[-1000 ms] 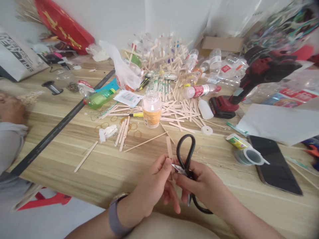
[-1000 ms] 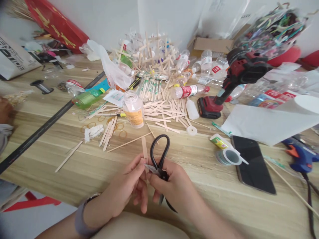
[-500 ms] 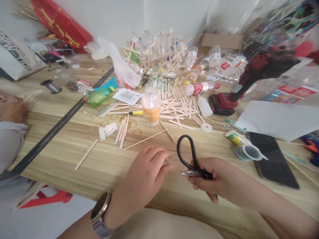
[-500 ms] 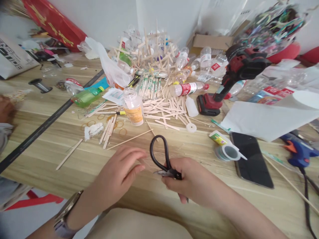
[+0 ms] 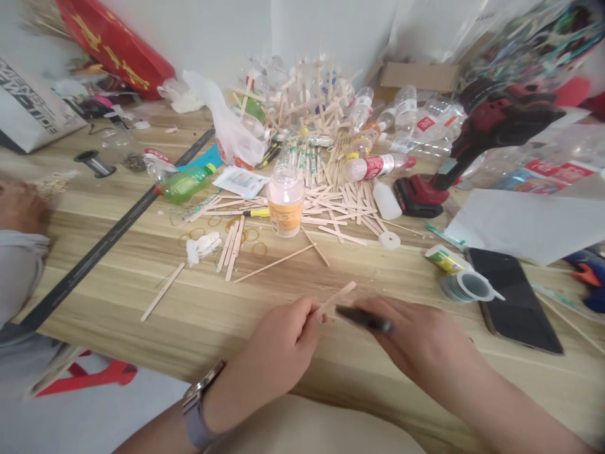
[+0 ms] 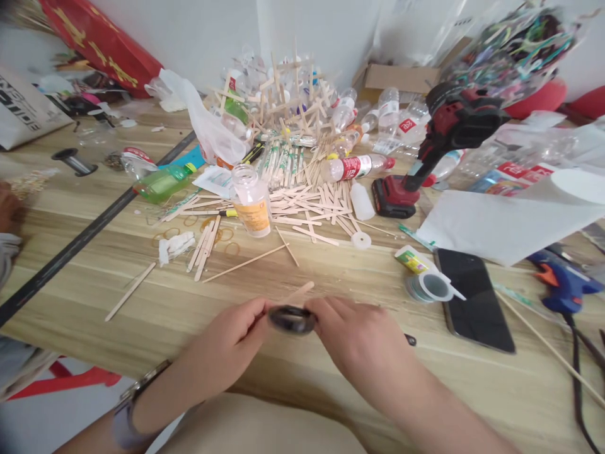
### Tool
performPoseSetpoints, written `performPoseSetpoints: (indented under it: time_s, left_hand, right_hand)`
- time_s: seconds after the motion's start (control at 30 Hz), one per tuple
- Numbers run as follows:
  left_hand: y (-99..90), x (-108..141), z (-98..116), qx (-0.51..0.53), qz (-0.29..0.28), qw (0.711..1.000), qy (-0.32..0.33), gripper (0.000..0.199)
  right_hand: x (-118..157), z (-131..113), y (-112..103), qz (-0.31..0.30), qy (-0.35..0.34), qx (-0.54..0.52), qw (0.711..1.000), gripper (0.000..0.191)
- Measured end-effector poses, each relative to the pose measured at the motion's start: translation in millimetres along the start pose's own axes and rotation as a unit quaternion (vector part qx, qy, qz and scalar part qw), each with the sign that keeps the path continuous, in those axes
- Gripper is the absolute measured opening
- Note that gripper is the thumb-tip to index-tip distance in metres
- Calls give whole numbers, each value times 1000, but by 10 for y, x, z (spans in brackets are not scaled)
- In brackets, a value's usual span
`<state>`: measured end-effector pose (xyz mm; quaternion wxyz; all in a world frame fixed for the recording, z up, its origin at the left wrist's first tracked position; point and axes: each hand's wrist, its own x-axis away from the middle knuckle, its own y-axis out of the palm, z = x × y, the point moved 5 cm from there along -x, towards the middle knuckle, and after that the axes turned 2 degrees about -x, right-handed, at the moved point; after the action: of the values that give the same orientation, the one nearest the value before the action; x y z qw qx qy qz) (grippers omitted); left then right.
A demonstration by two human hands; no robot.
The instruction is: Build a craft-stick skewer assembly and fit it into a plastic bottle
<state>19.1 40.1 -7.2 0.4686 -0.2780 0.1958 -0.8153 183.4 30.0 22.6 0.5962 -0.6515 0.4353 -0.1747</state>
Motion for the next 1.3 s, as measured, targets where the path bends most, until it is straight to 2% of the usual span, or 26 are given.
performPoseSetpoints:
  time_s: [0.1,0.27,0.5,0.63,0.77,1.1,1.3]
  left_hand:
    - [-14,10,33,11,7,1000,0,34]
    - [-49,56,104,0,17,1000,18,36]
    - [-58,126,130,11,30,999,32,35]
    - [-33,143,138,24,31,998,43,25]
    - [-18,146,150,6,47,998,41,18]
    - [-3,160,156,-28,66,997,38,16]
    - [51,184,169,-3,79,994,81,17]
  right_hand:
    - [20,-150,-8,7,-95,131,987,35]
    - [9,-214,-69,21,-134,208,969,37]
    - [-29,-252,-114,28,-142,223,964,39]
    - [-44,-259,-121,33,-140,214,966,40]
    - [-31,-259,-129,37,-136,219,965,40]
    - [51,-209,-73,45,-116,215,969,38]
    - [78,-217,-94,49,-116,212,969,36]
